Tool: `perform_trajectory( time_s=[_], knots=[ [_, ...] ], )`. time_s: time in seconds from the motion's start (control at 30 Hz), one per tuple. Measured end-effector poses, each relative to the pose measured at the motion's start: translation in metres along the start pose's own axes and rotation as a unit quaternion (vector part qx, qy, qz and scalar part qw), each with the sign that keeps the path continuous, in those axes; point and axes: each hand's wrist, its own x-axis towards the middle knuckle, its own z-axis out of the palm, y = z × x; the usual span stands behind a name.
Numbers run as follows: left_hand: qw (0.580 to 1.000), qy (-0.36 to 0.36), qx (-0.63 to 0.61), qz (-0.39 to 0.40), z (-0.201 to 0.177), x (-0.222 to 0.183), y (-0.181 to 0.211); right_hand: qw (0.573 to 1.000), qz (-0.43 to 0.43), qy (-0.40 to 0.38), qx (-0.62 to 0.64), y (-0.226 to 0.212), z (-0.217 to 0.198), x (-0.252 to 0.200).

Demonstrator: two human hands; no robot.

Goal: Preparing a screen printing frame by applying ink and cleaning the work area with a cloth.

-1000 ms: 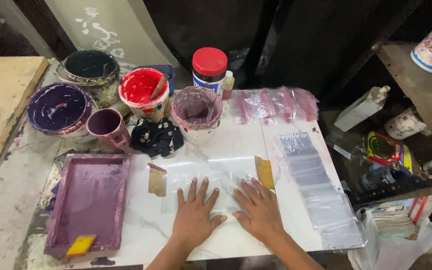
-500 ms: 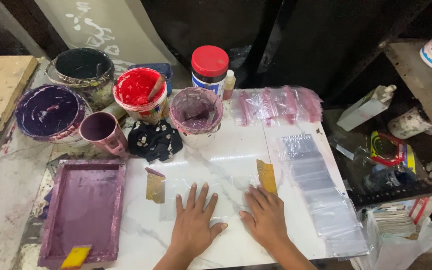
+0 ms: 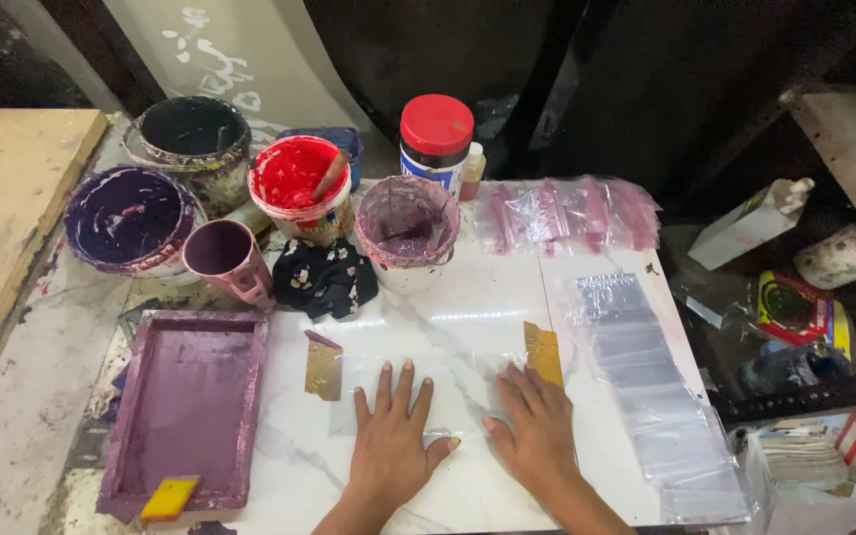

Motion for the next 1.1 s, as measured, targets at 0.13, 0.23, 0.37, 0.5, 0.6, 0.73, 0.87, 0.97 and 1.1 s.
perform_trajectory(
  time_s=[0.13,0.23,0.37,0.5,0.6,0.73,0.87,0.97,1.1],
  knots=[
    [1.0,0.017,-0.015,0.01,-0.006,0.001,0.001,0.996,-0.059,-0.062,0.006,-0.024,-0.006,0.024],
    [1.0,-0.005,-0.017,0.004,-0.007,0.002,0.001,0.991,-0.062,-0.119,0.023,-0.03,-0.005,0.032],
    [1.0,0.008,-0.016,0.002,-0.005,0.0,0.001,0.995,-0.051,-0.091,0.002,-0.019,-0.001,0.03],
    [1.0,0.025,-0.009,0.006,-0.006,0.0,0.001,0.998,-0.023,-0.066,-0.007,-0.009,-0.002,0.024],
    [1.0,0.001,-0.005,-0.007,-0.009,0.001,0.003,0.996,-0.012,-0.089,-0.02,-0.001,-0.001,0.023],
    [1.0,-0.005,-0.007,-0.008,-0.009,0.001,0.002,0.995,0.018,-0.095,-0.013,0.007,-0.004,0.017],
    [1.0,0.006,-0.002,-0.009,-0.007,0.0,0.001,0.991,0.041,-0.121,-0.036,0.011,-0.01,0.012],
    [1.0,-0.004,0.0,-0.012,-0.008,0.001,0.003,0.987,0.053,-0.147,-0.037,0.009,-0.013,0.011],
    [0.999,0.03,0.014,-0.011,-0.011,-0.001,0.003,0.988,0.068,-0.138,-0.019,0.007,-0.015,0.015]
  ],
)
